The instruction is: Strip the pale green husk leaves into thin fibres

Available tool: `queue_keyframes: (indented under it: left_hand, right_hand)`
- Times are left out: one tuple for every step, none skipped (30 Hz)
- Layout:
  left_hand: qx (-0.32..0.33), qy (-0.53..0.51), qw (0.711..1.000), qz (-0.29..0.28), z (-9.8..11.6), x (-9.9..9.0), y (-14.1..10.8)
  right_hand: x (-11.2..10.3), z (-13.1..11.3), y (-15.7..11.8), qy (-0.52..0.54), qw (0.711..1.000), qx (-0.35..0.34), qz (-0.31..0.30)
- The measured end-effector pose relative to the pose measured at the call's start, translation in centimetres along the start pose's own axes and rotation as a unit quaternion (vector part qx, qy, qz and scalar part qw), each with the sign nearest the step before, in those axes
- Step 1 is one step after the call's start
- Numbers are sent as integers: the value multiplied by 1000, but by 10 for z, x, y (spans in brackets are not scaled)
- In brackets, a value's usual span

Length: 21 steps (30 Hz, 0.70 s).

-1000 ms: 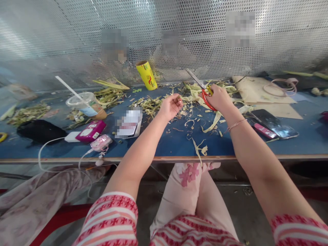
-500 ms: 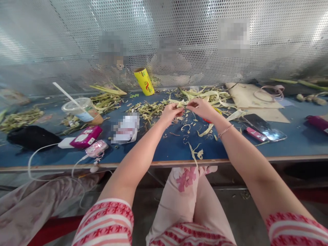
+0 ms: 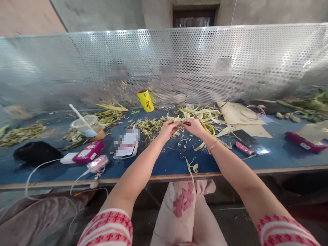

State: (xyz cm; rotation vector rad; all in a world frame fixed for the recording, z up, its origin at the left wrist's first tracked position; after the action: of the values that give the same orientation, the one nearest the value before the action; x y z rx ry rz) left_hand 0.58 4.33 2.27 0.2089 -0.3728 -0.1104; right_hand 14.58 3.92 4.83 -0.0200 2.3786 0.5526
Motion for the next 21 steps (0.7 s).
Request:
queue_keyframes:
  left_hand:
    - [3,-4,1000,7,0,0,-1]
    - [7,-6,1000,5,1,1,-1]
    - [11,-7,1000,3,2,2,-1]
    - [17,-6,1000,-1,2,3,-1]
    - [21,-3,1000,-7,3,3,-1]
    - [25,2,1000,-10,3,3,-1]
    - [28,10,999,-11,3,3,0]
    - [31,22,999,-11,3,2,1]
    - [35,36,999,-10,3,0,2]
    - [40,52,998,-9,3,-1,3]
    - [44,70,997,-10,3,-3,4]
    - [49,91,995,-14,3,-5,5]
    - [54,116,991,-22,4,-6,5]
    - [60,145,987,-34,4,-6,6]
    - [67,174,981,-49,5,-6,6]
    - [76,198,975,-65,6,-5,6]
    - [84,214,970,-81,6,-4,6]
    - [90,220,967,-94,6,-2,5]
    - [93,217,966,-102,6,0,5]
    - [94,207,968,-105,6,2,4]
    - [93,194,971,-102,6,4,4]
  right_hand:
    - [0,-1,0,-2,1000,-6,3]
    - [1,-2,-1,-5,1000,-13,5]
    - [3,-3,-1,-8,1000,-17,6]
    - [4,-3,-2,-10,1000,-20,8]
    - [4,-3,-2,-12,1000,-20,11]
    - [5,-3,-3,-11,1000,-20,13]
    - [5,-3,-3,-8,1000,-20,12]
    - [6,-3,-3,-2,1000,-19,10]
    - [6,-3,-3,5,1000,-16,7]
    - [6,-3,-3,14,1000,-12,2]
    - [6,-3,-3,25,1000,-5,-4]
    - [5,-2,-3,38,999,5,-10]
    - [4,-2,-3,52,998,14,-14]
    - [4,-1,-2,64,998,20,-18]
    - [3,-1,-1,73,997,24,-22]
    - [2,0,0,78,996,26,-24]
    - [1,1,1,78,996,27,-23]
    - [1,2,3,79,996,27,-20]
    - [0,4,5,86,996,27,-17]
    - [0,6,6,102,994,29,-13]
    - [0,8,8,128,991,32,-10]
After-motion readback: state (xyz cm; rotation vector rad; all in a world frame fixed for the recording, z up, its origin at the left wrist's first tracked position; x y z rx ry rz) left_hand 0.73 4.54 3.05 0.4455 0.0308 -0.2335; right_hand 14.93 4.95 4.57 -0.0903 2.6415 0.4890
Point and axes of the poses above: each hand's wrist, its own y-axis towards the middle knuckle, its own x-axis out of the palm, z = x × y, the point moved 6 cm from there along y, towards the middle knuckle, and after that the axes turned 8 degrees about x, right-handed, at the moved point
